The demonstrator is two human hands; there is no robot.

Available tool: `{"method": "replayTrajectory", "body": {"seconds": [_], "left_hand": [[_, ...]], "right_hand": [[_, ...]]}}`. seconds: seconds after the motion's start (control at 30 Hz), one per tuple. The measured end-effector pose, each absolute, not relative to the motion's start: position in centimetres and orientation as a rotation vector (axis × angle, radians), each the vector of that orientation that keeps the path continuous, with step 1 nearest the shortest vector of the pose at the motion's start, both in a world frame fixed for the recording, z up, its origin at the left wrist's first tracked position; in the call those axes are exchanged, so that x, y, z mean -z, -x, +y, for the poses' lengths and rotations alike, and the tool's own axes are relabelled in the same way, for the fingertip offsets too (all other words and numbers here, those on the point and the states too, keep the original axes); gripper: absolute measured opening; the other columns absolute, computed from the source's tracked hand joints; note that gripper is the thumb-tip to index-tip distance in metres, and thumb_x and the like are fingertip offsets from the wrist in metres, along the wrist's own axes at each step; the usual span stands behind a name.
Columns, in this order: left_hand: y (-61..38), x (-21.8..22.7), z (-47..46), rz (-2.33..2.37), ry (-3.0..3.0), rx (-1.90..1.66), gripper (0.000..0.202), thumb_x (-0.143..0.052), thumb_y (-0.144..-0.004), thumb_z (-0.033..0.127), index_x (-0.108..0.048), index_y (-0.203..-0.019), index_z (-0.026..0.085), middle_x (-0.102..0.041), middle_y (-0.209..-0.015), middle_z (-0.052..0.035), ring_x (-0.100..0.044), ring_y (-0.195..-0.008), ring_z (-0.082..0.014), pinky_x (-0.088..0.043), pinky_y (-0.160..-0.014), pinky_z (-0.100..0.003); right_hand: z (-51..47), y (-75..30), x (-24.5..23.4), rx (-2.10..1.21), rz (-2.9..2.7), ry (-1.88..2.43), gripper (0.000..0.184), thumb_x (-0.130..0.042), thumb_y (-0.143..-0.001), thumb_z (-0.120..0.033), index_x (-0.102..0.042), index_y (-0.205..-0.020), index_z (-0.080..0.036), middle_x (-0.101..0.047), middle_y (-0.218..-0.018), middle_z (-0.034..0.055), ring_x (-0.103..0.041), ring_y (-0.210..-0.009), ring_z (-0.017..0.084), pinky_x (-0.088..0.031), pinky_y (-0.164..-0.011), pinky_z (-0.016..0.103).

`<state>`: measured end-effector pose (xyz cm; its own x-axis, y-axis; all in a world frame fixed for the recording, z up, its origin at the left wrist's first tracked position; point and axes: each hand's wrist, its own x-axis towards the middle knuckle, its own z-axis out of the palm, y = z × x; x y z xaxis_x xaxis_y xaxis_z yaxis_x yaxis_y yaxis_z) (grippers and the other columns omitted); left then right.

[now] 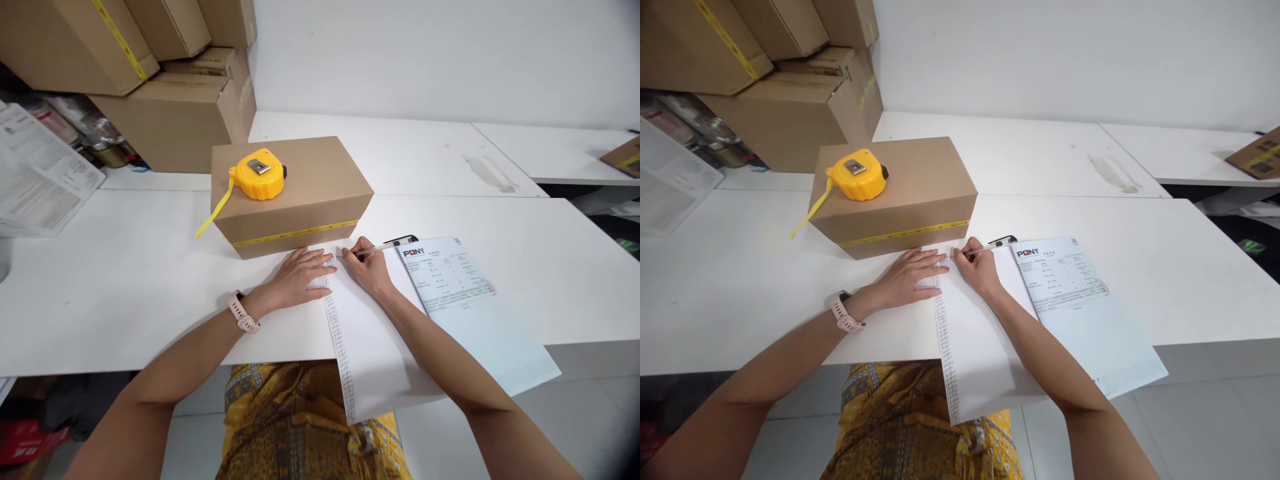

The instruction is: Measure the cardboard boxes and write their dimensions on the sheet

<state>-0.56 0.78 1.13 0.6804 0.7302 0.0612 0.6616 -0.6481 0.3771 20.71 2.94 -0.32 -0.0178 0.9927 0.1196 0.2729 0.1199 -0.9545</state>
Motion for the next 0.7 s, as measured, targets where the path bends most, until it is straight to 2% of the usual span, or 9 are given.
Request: {"method": "replayTrajectory", "body": {"seconds": [0.7], "left_hand": [[0.55,-1.06,0.79,1.097,-2.576,-0.307,0.045,-0.062,-0.095,0.046,-0.063,-0.136,0.027,-0.048,-0.156,-0.0065,-0.04,-0.147,-0.0279,-0.025,-0.122,-0.052]], "right_hand": [[2.94,-20.61,-0.01,-0.949,-1.465,1.328,0.031,-0.067,-0.08,-0.036,-0.044,-0.063,-0.023,-0.041,-0.055,-0.0061,-0.035,-0.056,0.011,-0.028,-0.054,0.028]]}}
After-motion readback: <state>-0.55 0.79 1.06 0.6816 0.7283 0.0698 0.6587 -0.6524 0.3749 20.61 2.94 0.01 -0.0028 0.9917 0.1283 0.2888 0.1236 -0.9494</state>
